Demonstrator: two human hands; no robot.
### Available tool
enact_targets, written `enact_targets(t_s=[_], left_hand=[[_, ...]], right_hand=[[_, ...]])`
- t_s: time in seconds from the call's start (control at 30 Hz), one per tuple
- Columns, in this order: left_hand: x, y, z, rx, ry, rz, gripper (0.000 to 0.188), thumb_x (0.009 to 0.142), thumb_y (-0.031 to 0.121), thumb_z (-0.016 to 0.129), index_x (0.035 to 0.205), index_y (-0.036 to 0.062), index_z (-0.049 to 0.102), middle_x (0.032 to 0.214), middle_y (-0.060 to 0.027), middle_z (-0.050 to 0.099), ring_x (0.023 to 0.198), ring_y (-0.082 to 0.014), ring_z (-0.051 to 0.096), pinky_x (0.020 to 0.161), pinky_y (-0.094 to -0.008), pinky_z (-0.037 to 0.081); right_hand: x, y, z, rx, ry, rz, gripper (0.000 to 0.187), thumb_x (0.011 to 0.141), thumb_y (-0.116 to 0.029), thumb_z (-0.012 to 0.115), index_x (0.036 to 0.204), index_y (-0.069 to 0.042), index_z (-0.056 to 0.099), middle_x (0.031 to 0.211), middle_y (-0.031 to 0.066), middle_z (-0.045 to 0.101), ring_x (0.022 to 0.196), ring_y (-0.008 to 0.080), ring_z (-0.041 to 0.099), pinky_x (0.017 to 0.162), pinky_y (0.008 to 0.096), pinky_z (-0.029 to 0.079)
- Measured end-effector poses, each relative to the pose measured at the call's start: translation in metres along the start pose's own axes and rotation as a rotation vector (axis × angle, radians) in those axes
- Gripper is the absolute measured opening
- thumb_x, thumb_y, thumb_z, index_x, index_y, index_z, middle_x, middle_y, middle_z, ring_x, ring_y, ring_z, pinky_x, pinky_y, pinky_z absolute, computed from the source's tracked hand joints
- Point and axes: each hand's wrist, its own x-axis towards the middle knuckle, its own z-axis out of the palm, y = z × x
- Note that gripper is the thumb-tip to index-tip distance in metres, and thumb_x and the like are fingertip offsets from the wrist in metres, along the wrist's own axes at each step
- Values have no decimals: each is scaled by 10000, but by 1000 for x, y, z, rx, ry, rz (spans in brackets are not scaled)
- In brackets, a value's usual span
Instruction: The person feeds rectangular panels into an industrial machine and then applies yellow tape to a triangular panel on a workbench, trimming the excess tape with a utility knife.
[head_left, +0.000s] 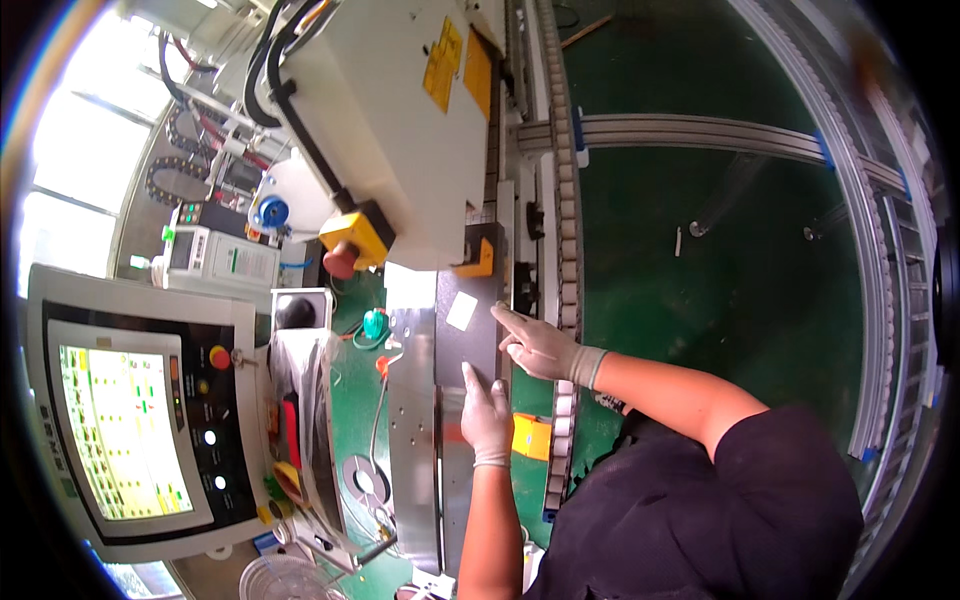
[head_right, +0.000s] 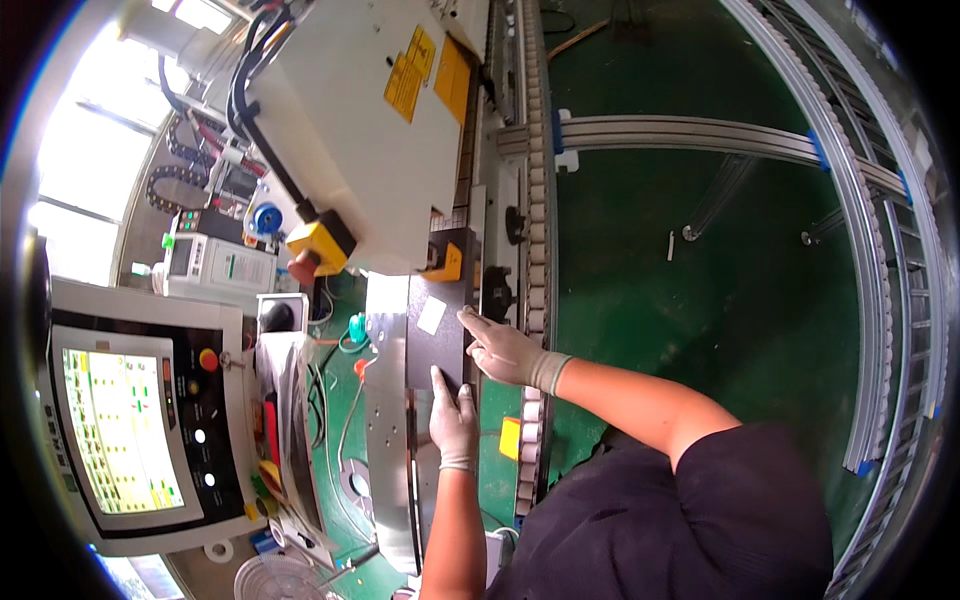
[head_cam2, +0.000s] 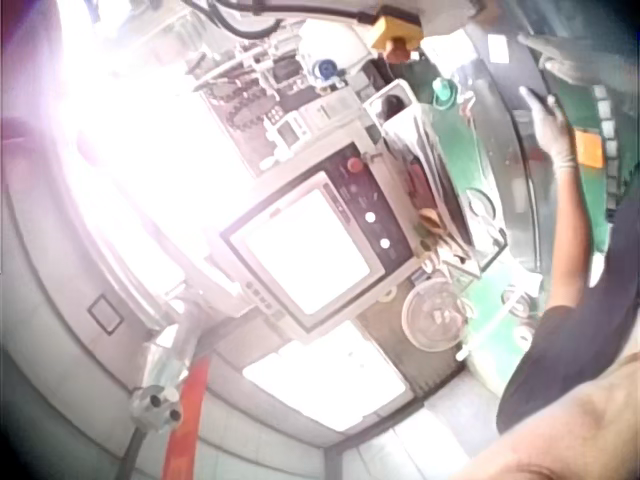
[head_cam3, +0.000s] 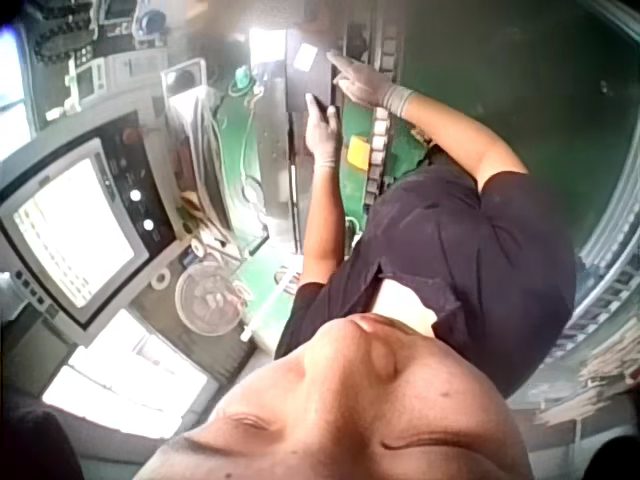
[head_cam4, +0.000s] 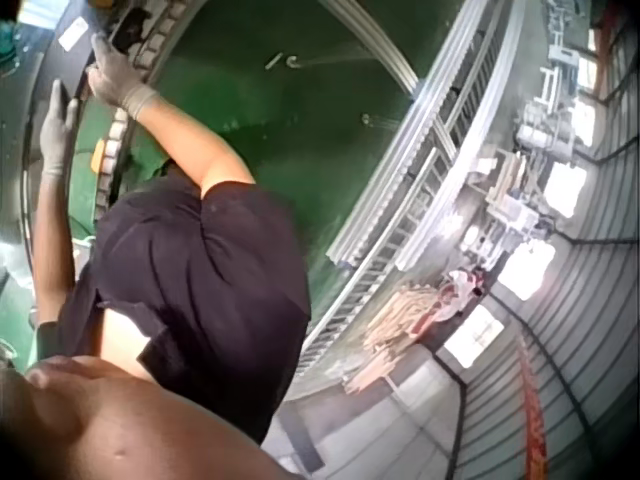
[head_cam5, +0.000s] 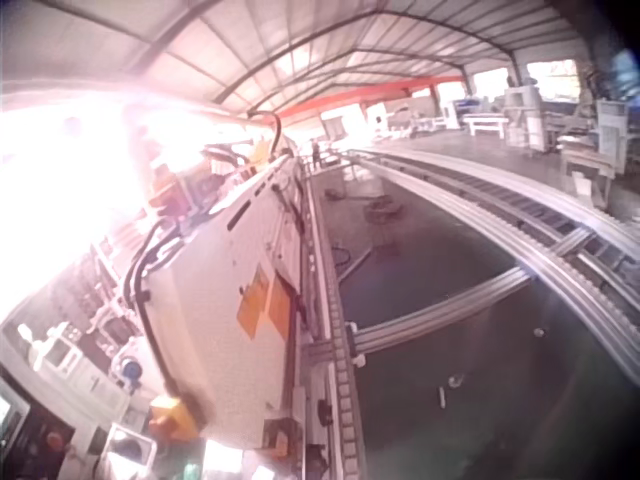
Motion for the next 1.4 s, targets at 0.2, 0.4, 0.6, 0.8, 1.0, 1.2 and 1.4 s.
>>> enact_targets(t_s=[0.2,0.4,0.6,0.8,1.0,1.2,1.4], left_hand=[[83,34,27,-227,122,2,566,952,329,622,1415,56,444,1207,-238,664,1073,-425,657,903,-480,526],[65,21,29,-770,2,202,285,936,73,675,1197,-10,596,1047,-94,690,941,-161,647,875,-310,528],[-92,-67,-1,-1100,107,-97,252,986,86,587,1205,-36,606,1063,-88,692,979,-165,669,907,-313,539],[-282,-161,-21,-1320,599,-577,234,1054,146,528,1195,-21,614,1009,-72,681,867,-119,635,775,-258,533],[-497,-268,60,-1796,1524,-886,327,1020,400,543,1083,88,617,832,-29,640,734,-141,601,619,-237,477],[-562,-265,36,-1916,2160,-1036,657,936,640,585,1287,88,524,1232,-72,627,1011,-191,614,746,-331,542],[-589,-313,22,-2008,2046,-1138,806,872,744,597,1302,69,510,1279,-58,614,1064,-206,622,780,-324,551]], right_hand=[[21,28,-18,-45,77,-42,501,932,-86,513,1426,-4,482,1254,253,643,1067,390,672,950,431,525],[26,50,-22,-262,179,-258,420,939,-114,577,1347,-16,567,1299,228,633,1150,375,649,1011,418,513],[11,3,9,-402,68,-300,278,848,-112,626,1115,-55,683,1158,161,678,1062,347,655,934,423,532],[-51,-31,75,-692,-286,-534,327,791,-158,717,1109,-88,684,1286,123,630,1298,329,521,1166,505,306],[-110,-42,168,-801,-612,-792,538,850,-285,674,1325,-57,565,1418,179,535,1378,386,434,1193,551,259],[-106,-50,203,-867,-729,-830,613,857,-339,679,1384,-66,529,1433,202,511,1398,390,413,1207,544,242],[-98,-49,206,-871,-738,-833,626,848,-336,695,1392,-79,523,1442,201,500,1394,385,417,1207,541,246]])
